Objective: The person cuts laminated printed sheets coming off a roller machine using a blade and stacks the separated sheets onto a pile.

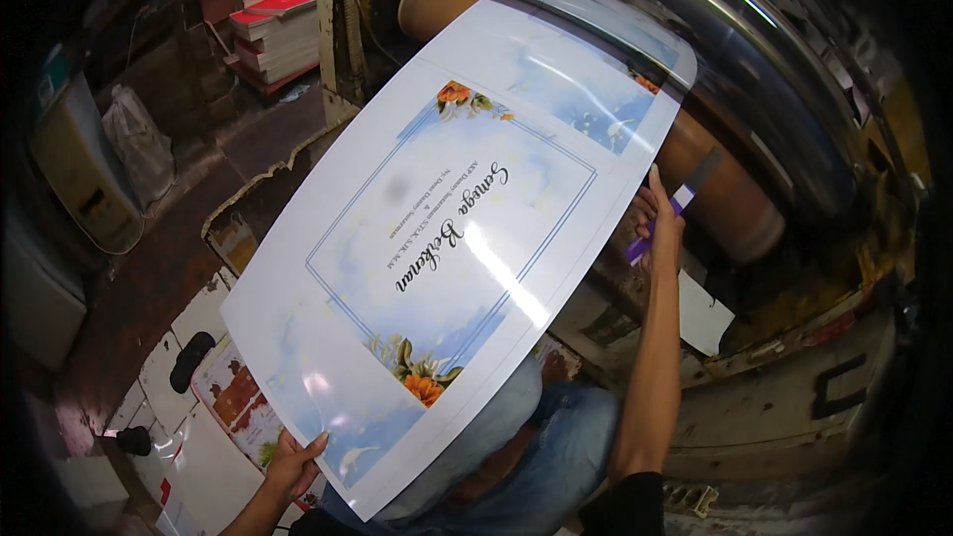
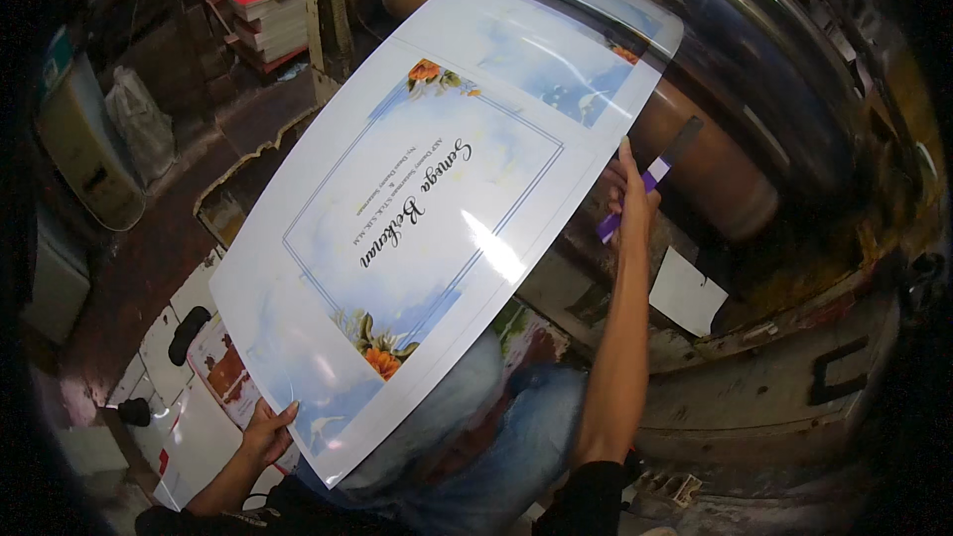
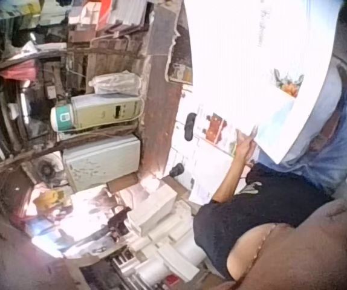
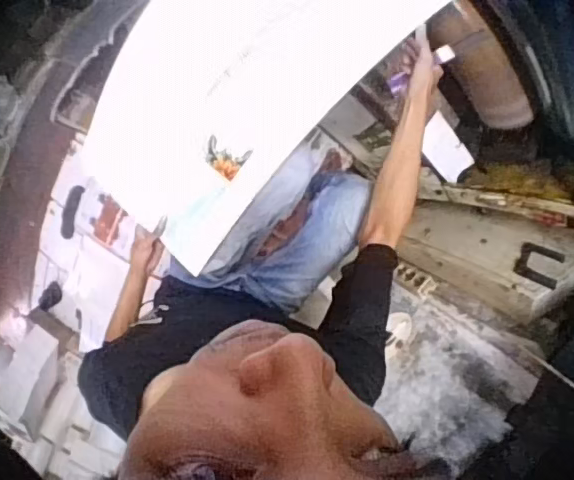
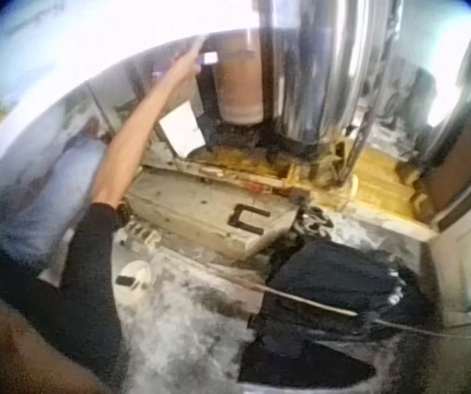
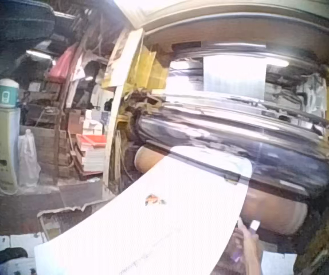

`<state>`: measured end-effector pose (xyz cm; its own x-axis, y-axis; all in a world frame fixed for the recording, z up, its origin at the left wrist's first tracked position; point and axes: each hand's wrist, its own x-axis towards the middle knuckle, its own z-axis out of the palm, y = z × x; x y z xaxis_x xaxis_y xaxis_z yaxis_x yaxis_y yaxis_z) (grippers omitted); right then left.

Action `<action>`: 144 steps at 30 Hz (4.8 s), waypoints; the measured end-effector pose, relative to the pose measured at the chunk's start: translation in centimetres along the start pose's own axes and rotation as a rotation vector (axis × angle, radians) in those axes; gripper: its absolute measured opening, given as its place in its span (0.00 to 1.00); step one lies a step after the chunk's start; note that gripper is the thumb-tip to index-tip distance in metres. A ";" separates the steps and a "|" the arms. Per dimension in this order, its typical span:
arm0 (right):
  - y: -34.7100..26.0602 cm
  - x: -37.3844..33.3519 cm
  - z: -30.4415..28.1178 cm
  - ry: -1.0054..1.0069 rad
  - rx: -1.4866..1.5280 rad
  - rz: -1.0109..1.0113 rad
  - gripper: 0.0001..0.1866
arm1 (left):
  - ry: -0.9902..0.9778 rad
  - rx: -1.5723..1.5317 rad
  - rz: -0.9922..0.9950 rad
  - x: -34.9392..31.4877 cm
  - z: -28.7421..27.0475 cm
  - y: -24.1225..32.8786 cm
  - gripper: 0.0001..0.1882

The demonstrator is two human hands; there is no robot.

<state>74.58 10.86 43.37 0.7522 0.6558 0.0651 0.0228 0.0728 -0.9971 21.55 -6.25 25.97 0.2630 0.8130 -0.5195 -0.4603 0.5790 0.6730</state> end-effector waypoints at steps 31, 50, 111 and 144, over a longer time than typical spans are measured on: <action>4.0 -18.5 5.0 -0.263 0.081 0.030 0.11 | 0.256 0.270 0.074 8.1 -30.6 -0.1 0.29; 8.9 -21.6 4.4 -0.577 -0.142 0.033 0.09 | 0.420 1.605 -0.018 19.8 -21.5 -10.7 0.89; -8.4 -4.0 -1.1 -0.213 -0.273 -0.189 0.19 | -0.022 0.095 0.085 -5.0 1.0 10.0 0.24; 10.6 -12.2 1.8 -0.352 -0.264 0.030 0.17 | 0.250 0.269 0.141 10.1 -33.5 -5.9 0.19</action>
<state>64.42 4.97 32.10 0.4862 0.8738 0.0001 0.2066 -0.1149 -0.9717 -1.51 -3.52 -0.85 -0.0170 0.8647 -0.5020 -0.2297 0.4853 0.8437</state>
